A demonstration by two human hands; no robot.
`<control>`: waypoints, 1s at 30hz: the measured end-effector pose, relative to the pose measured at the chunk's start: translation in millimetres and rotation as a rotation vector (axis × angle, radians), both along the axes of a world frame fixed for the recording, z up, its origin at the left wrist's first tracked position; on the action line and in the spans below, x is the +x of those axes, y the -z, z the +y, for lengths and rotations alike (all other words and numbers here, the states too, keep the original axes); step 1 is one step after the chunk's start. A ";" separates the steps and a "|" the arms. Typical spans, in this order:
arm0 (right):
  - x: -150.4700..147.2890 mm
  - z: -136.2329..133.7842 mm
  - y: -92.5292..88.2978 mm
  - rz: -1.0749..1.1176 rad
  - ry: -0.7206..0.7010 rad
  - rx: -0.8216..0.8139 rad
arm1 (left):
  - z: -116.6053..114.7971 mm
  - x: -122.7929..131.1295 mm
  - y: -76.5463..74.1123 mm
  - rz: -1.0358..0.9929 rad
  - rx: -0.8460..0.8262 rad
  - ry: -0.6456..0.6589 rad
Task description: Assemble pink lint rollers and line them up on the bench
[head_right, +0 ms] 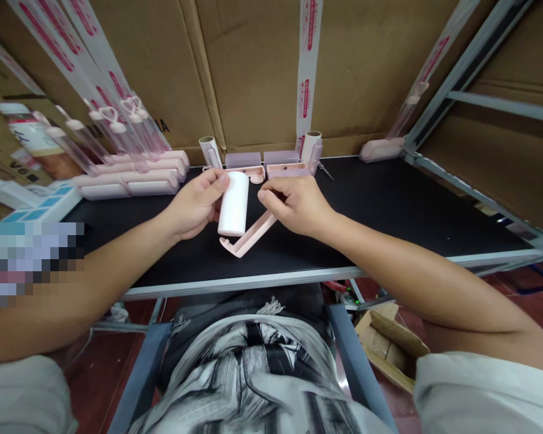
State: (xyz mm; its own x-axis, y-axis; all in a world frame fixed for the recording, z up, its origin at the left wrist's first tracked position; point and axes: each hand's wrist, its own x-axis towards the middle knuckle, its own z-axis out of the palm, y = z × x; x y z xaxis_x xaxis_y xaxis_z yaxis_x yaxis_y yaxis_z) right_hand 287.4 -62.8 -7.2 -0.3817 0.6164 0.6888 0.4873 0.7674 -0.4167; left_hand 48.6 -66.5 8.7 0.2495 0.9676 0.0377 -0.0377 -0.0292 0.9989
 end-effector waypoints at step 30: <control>-4.9 2.6 3.1 0.100 0.029 -0.072 | -14.1 9.4 9.5 0.195 0.347 0.207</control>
State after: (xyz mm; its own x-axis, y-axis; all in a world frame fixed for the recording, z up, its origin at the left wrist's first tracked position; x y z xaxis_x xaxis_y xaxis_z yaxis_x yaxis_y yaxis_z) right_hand 282.5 -60.2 -10.2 -0.2947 0.6754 0.6760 0.4624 0.7199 -0.5176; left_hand 57.9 -80.6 -0.8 0.4714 0.8349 0.2842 0.1102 -0.3755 0.9203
